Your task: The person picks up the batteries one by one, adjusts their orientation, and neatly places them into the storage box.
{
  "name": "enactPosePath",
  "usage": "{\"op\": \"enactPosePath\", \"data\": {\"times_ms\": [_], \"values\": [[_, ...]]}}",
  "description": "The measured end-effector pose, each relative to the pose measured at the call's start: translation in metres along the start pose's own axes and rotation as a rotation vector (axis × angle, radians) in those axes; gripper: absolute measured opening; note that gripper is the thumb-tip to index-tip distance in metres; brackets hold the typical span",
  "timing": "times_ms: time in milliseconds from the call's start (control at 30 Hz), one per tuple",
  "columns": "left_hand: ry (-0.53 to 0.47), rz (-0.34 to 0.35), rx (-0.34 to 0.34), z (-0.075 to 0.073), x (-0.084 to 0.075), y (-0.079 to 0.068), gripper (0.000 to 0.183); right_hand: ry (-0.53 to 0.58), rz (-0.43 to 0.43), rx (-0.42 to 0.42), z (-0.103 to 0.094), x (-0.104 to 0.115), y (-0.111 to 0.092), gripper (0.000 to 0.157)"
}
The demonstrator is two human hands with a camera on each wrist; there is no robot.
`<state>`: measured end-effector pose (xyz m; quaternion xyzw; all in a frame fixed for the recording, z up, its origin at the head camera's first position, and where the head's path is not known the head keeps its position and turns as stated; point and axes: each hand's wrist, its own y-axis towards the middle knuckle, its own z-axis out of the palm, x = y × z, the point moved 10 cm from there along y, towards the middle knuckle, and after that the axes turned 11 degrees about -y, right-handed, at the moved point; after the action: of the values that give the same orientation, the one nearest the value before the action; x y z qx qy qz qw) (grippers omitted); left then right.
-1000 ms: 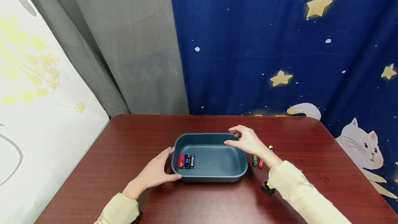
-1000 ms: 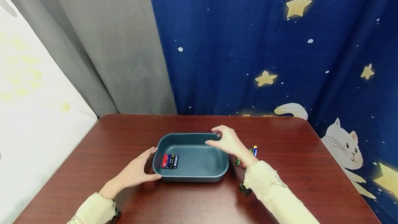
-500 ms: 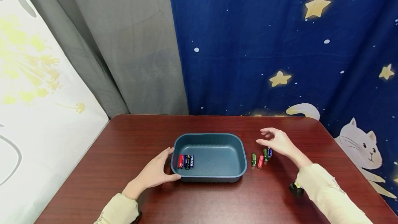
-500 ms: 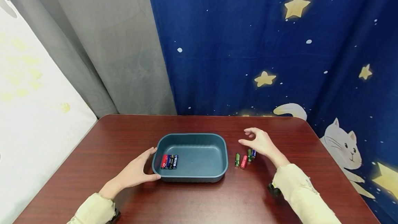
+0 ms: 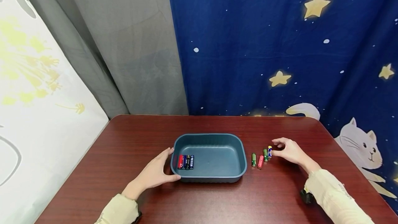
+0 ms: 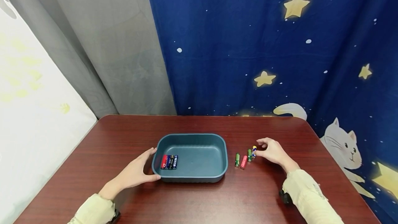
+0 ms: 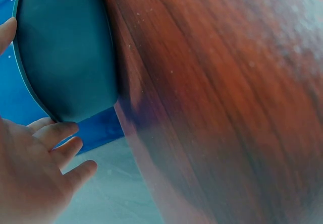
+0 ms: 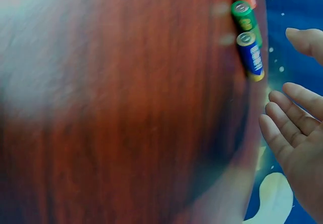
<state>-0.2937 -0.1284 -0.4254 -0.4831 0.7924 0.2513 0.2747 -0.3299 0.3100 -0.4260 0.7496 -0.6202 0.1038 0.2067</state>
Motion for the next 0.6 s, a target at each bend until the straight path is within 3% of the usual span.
{"op": "enactPosePath", "data": {"times_ms": [300,600], "values": [[0.002,0.008,-0.004,0.0,-0.001,0.001,0.095,0.006,0.003,0.039,0.014,-0.008,-0.005,0.057],[-0.002,0.006,-0.01,0.0,0.0,0.0,0.096,-0.028,-0.056,0.007,0.019,-0.002,-0.004,0.049]]}}
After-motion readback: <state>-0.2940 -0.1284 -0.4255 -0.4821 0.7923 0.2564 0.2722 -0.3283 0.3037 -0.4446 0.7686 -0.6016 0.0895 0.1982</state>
